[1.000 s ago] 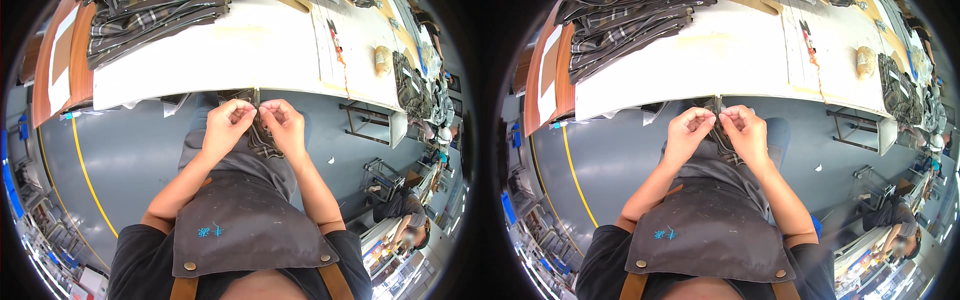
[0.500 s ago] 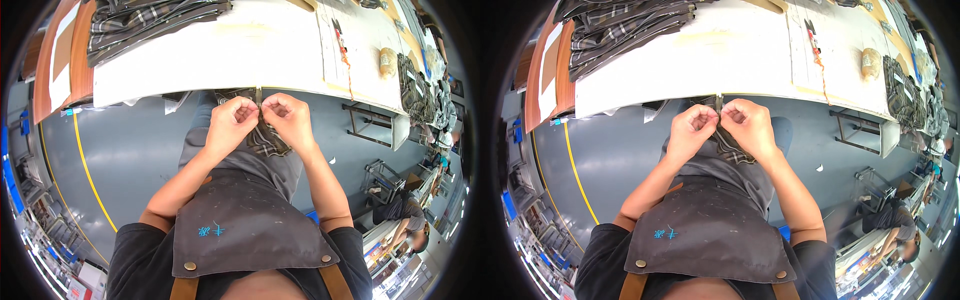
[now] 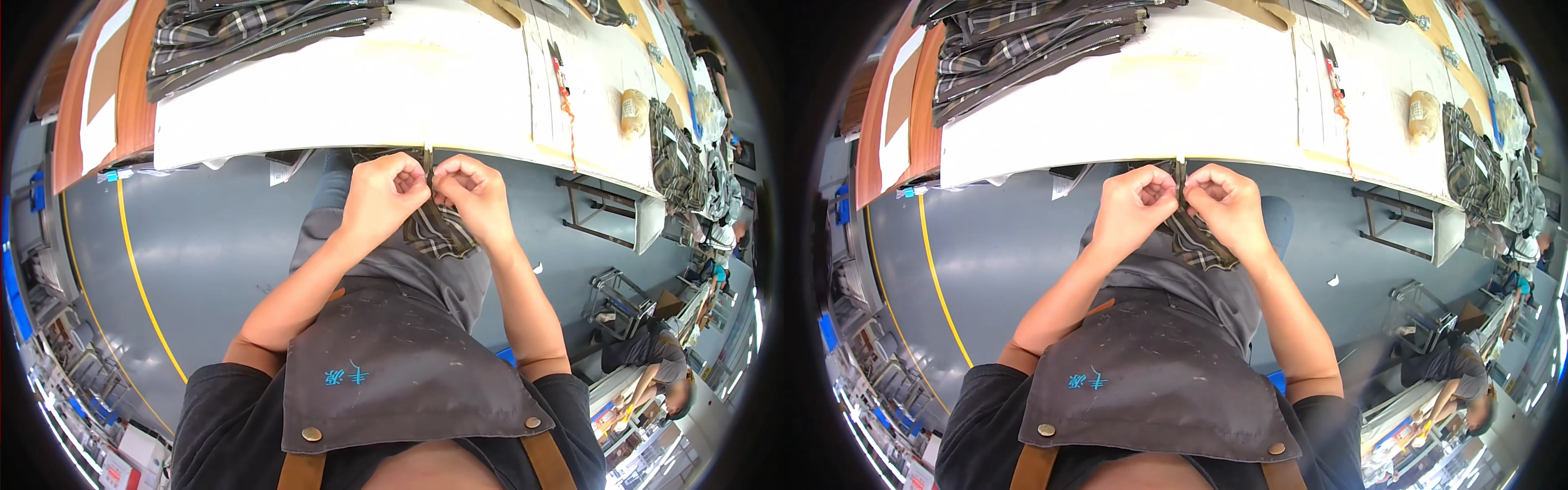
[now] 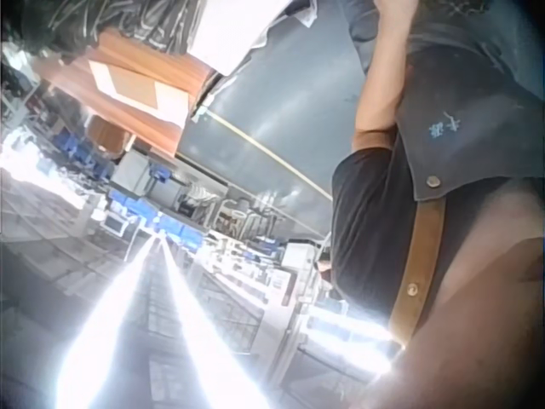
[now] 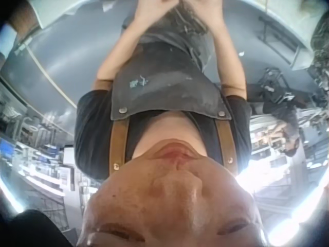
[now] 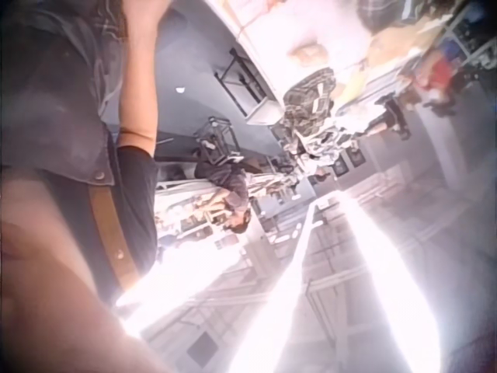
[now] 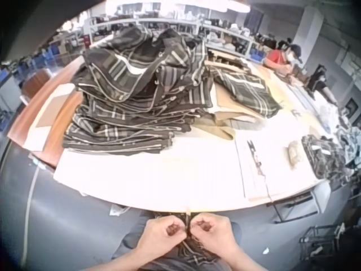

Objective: The person assembles plaid bags by hand, applying adhesive from a squeeze bottle to the zipper area, aligning the fabric, and using scissors to trim excess material. The person repeatedly handles multiple bags, stacking finished units on the table.

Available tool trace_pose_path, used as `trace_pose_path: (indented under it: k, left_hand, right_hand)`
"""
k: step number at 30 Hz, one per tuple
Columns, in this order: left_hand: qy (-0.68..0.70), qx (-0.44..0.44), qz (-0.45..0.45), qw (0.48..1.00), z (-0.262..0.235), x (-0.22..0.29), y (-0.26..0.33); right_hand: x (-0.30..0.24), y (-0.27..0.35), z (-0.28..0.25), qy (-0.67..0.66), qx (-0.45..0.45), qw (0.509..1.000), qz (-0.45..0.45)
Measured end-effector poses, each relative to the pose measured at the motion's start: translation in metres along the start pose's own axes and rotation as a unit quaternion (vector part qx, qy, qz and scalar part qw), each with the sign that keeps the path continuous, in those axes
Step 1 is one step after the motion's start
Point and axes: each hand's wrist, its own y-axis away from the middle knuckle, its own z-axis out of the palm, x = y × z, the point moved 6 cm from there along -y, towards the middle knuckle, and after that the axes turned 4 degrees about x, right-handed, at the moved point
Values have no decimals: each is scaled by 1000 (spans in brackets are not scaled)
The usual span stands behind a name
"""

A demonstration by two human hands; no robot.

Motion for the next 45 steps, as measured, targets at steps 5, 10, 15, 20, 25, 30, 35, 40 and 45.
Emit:
trace_pose_path:
  k: [5,10,15,20,25,30,35,40,45]
  left_hand:
    - [22,-1,-12,1000,0,-1,1]
    - [-12,-14,14,1000,-1,6,0]
    - [45,-10,-7,999,1,-8,-2]
    - [-6,-3,20,1000,0,6,-6]
    - [34,-3,-20,999,1,-7,-11]
    - [29,0,-5,1000,0,-1,-9]
    - [5,0,2,1000,-1,6,-7]
    - [62,17,-33,997,0,-2,-5]
    - [58,42,-5,997,0,0,-3]
  right_hand:
    - [-4,0,1,46,18,999,11]
    - [-19,-3,4,184,35,979,-85]
    - [-10,-8,0,47,10,999,-7]
    - [-9,-7,2,56,15,998,-33]
    - [-2,-7,-2,45,32,998,14]
    - [-20,-4,4,149,68,984,-72]
    - [-32,-5,5,235,98,955,-154]
    - [-23,-7,3,199,113,969,-96]
    - [-29,-2,9,218,154,956,-123]
